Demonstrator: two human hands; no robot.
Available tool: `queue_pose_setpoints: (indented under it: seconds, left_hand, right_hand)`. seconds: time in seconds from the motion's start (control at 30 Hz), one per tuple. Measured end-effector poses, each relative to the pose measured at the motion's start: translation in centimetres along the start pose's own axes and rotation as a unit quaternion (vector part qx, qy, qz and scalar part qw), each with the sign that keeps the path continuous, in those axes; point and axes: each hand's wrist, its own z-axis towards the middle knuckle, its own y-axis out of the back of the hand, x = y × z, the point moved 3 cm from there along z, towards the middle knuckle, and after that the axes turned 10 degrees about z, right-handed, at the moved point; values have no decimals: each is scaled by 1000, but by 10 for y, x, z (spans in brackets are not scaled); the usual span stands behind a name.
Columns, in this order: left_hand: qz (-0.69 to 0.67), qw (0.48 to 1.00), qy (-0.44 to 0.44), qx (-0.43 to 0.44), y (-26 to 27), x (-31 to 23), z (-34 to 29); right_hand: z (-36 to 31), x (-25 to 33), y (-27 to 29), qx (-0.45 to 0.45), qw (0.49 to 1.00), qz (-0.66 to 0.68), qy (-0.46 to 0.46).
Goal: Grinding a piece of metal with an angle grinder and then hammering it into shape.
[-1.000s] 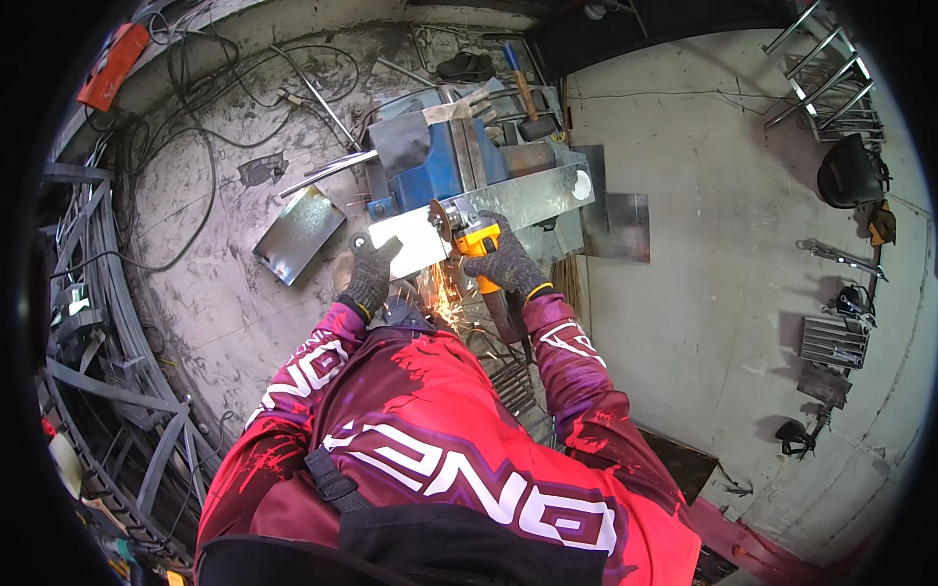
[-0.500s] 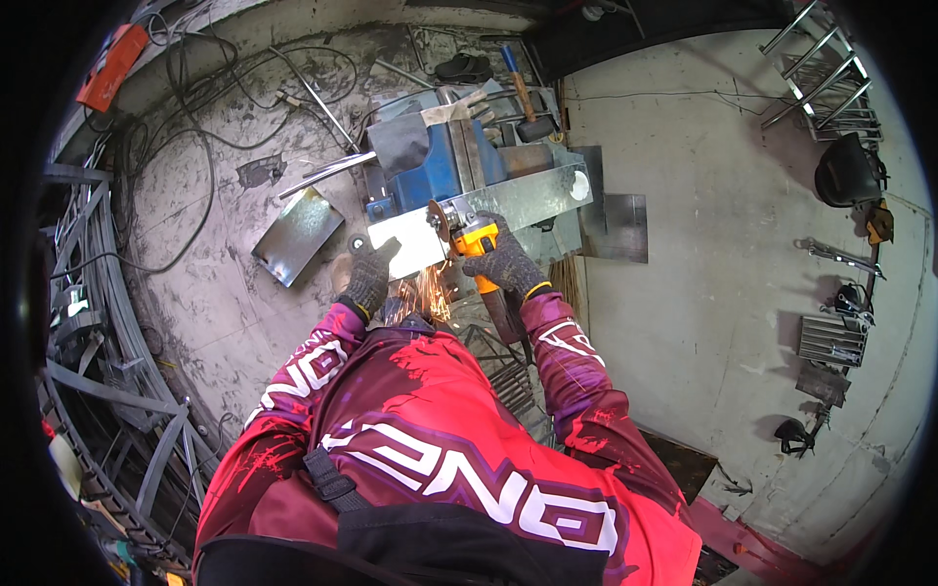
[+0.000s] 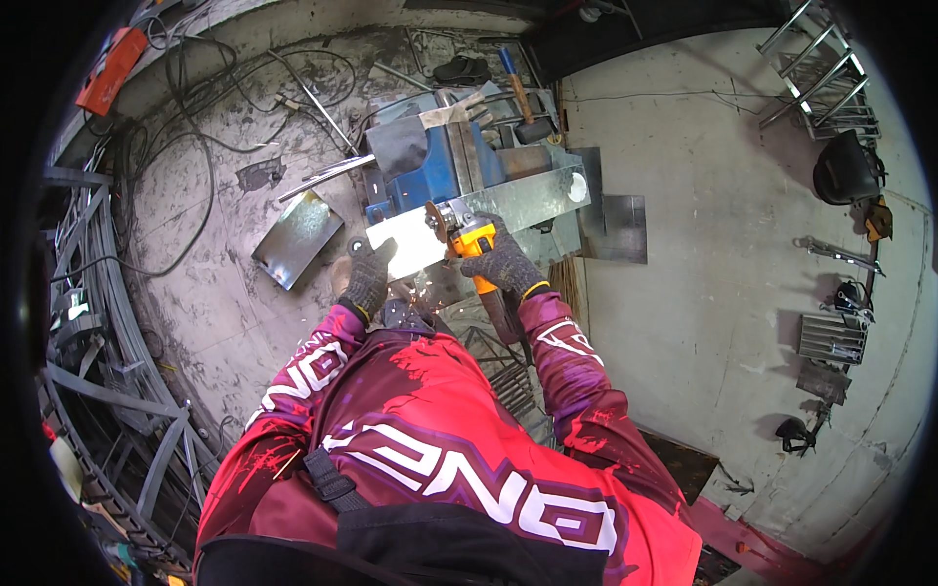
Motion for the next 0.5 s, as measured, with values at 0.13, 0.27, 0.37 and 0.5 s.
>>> queue_pose_setpoints:
  seconds: [0.13,0.27,0.37,0.5]
  left_hand:
    - [-80,995,61,3,-10,11,7]
    - [-308,944,40,-107,5,-2,13]
    - [-364,901,232,-36,20,-13,6]
    - [-404,887,223,-3,36,-30,6]
  right_hand:
    - [0,3,-2,-3,1000,3,-1]
    - [0,1,-3,3,999,34,7]
    - [1,-5,-1,3,994,108,-16]
    - [11,-11,5,20,990,142,9]
